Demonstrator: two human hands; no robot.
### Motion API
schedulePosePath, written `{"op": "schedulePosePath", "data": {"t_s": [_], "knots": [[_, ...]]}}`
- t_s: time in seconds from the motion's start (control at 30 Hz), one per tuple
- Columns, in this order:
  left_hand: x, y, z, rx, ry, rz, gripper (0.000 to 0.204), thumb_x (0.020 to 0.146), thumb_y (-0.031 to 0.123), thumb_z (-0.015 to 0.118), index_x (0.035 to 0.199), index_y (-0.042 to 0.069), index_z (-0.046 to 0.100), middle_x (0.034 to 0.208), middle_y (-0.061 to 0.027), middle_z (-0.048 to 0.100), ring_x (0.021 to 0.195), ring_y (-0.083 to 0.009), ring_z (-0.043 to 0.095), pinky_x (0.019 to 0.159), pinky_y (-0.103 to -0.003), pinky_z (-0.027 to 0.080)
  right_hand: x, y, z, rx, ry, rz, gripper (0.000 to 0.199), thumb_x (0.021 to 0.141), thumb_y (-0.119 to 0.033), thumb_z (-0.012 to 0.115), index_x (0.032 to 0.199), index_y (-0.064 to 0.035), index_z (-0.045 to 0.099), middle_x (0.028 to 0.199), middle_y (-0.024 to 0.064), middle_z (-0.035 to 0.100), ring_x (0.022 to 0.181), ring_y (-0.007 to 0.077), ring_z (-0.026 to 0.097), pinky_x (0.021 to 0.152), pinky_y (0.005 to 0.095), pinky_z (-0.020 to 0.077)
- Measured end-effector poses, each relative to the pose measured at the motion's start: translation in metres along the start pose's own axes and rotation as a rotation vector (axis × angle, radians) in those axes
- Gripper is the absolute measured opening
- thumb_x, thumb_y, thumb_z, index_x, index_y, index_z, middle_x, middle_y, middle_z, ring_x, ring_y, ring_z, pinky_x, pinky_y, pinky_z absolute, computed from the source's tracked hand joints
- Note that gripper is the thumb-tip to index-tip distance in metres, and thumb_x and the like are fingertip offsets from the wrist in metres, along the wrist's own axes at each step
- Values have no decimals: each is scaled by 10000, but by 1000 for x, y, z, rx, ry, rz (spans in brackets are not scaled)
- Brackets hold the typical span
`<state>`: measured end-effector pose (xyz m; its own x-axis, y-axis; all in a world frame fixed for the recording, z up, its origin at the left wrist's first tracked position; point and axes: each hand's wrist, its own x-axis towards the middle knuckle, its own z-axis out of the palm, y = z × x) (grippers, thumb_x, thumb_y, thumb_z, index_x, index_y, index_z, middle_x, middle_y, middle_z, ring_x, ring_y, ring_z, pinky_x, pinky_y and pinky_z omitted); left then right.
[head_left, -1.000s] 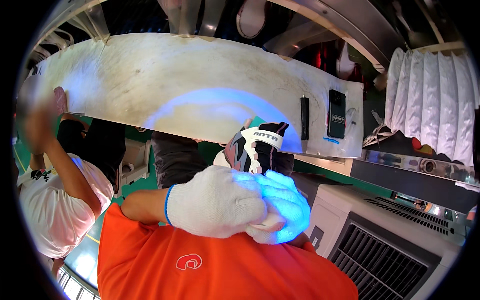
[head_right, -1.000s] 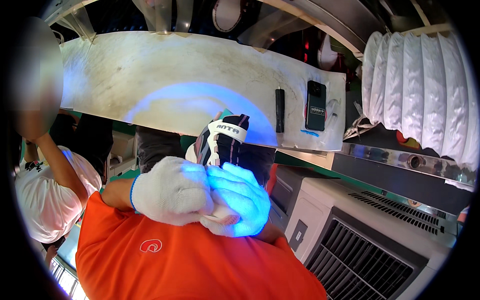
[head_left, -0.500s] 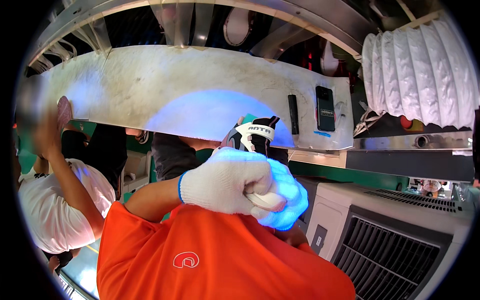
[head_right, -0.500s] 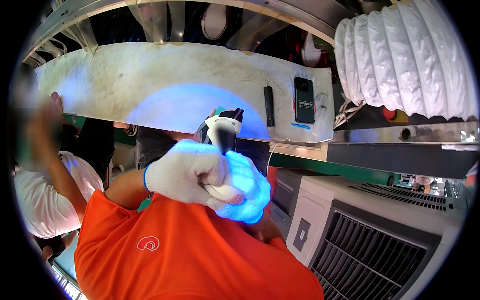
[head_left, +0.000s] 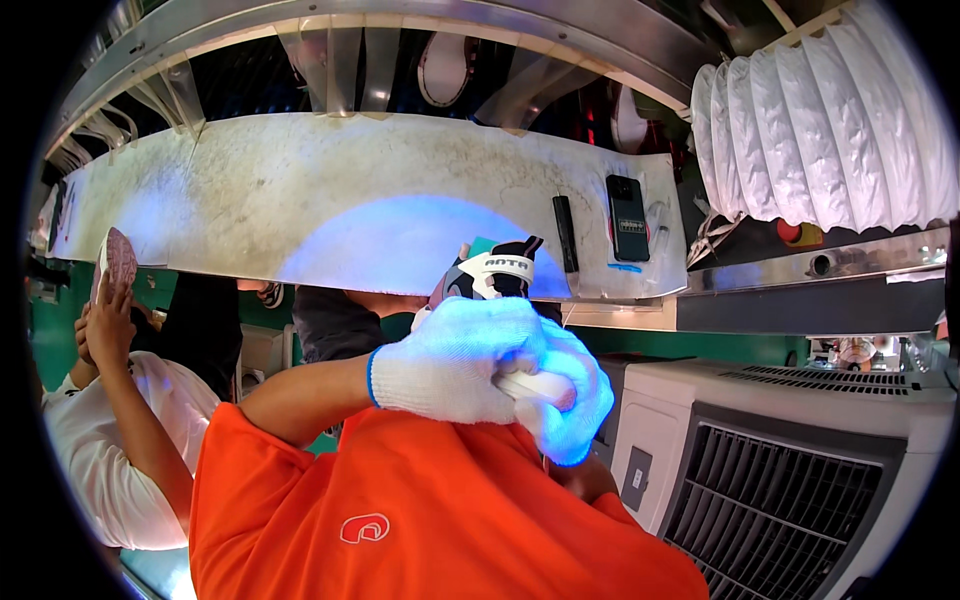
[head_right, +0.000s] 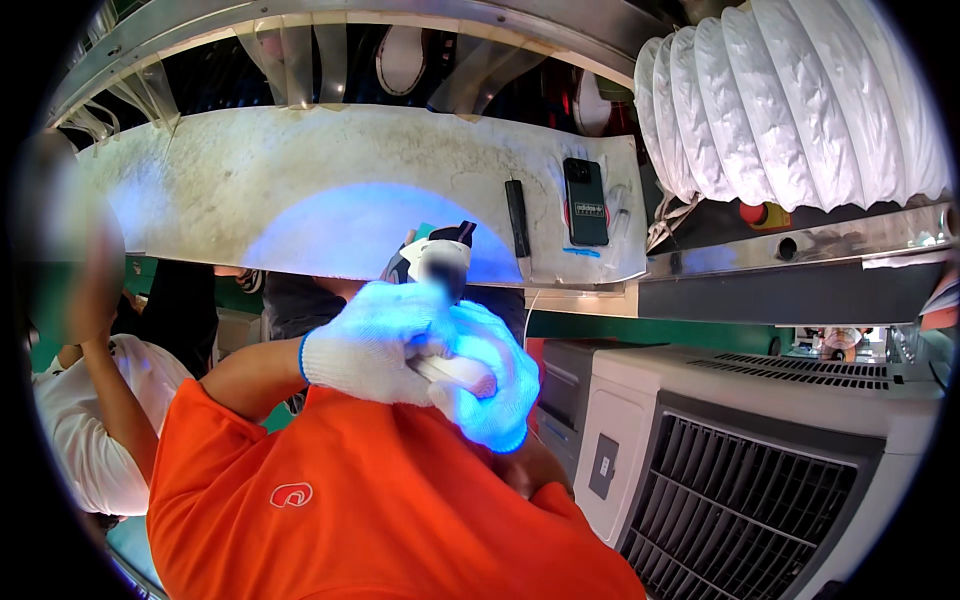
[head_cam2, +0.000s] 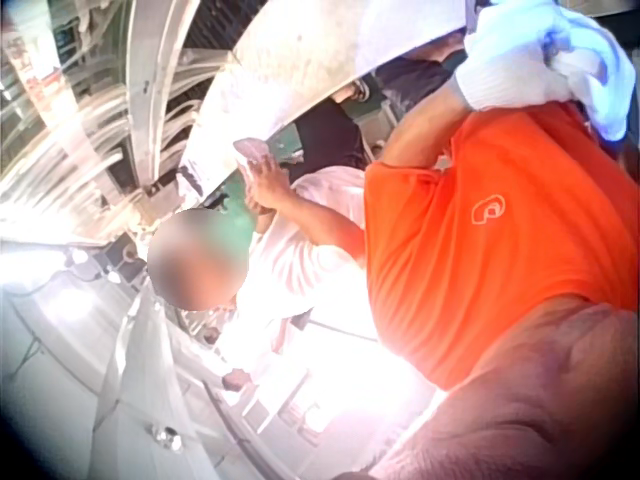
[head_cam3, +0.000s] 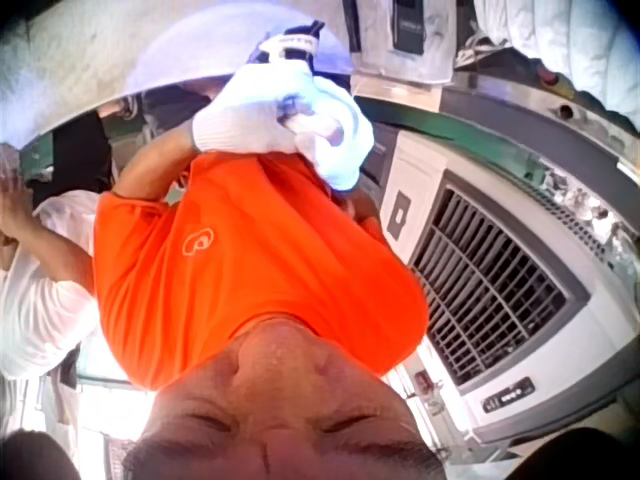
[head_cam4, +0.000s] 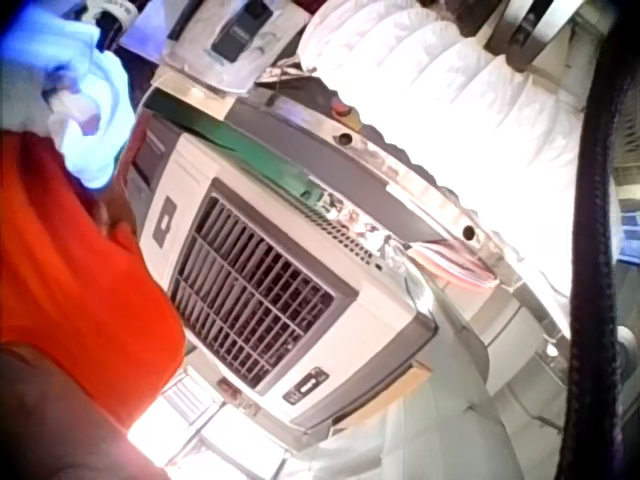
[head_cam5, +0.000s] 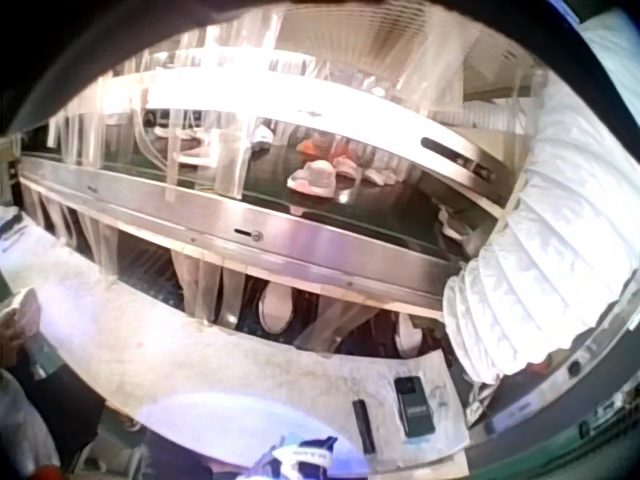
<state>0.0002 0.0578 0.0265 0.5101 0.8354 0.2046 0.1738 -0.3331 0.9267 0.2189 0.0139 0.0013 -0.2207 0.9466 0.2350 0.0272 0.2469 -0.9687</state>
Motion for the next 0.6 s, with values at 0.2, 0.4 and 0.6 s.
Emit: {"op": "schedulePosePath", "data": {"t_s": [0.2, 0.4, 0.6], "knots": [[4, -12, -6, -66, 57, 177, 375, 755, 215, 948, 1008, 72, 712, 987, -121, 711, 912, -345, 755, 791, -419, 612, 22, -2, -7, -63, -156, -167, 539, 895, -144, 843, 1374, 62, 707, 1376, 263, 728, 1316, 345, 699, 1154, 504, 530], [6, -24, -15, -77, 62, 204, 433, 790, 225, 937, 1118, 63, 706, 1046, -152, 688, 923, -365, 750, 787, -458, 613, 28, -22, -6, -297, -125, 30, 603, 794, -221, 984, 1291, 16, 738, 1295, 221, 783, 1176, 326, 774, 1027, 468, 617], [-19, -50, -21, -125, 247, 262, 626, 724, 272, 1025, 1220, 79, 695, 1157, -140, 691, 1068, -359, 716, 899, -457, 605, 50, -40, 0, -340, -244, 30, 642, 784, -95, 1021, 1345, 54, 746, 1435, 280, 747, 1300, 350, 758, 1107, 471, 593]]}}
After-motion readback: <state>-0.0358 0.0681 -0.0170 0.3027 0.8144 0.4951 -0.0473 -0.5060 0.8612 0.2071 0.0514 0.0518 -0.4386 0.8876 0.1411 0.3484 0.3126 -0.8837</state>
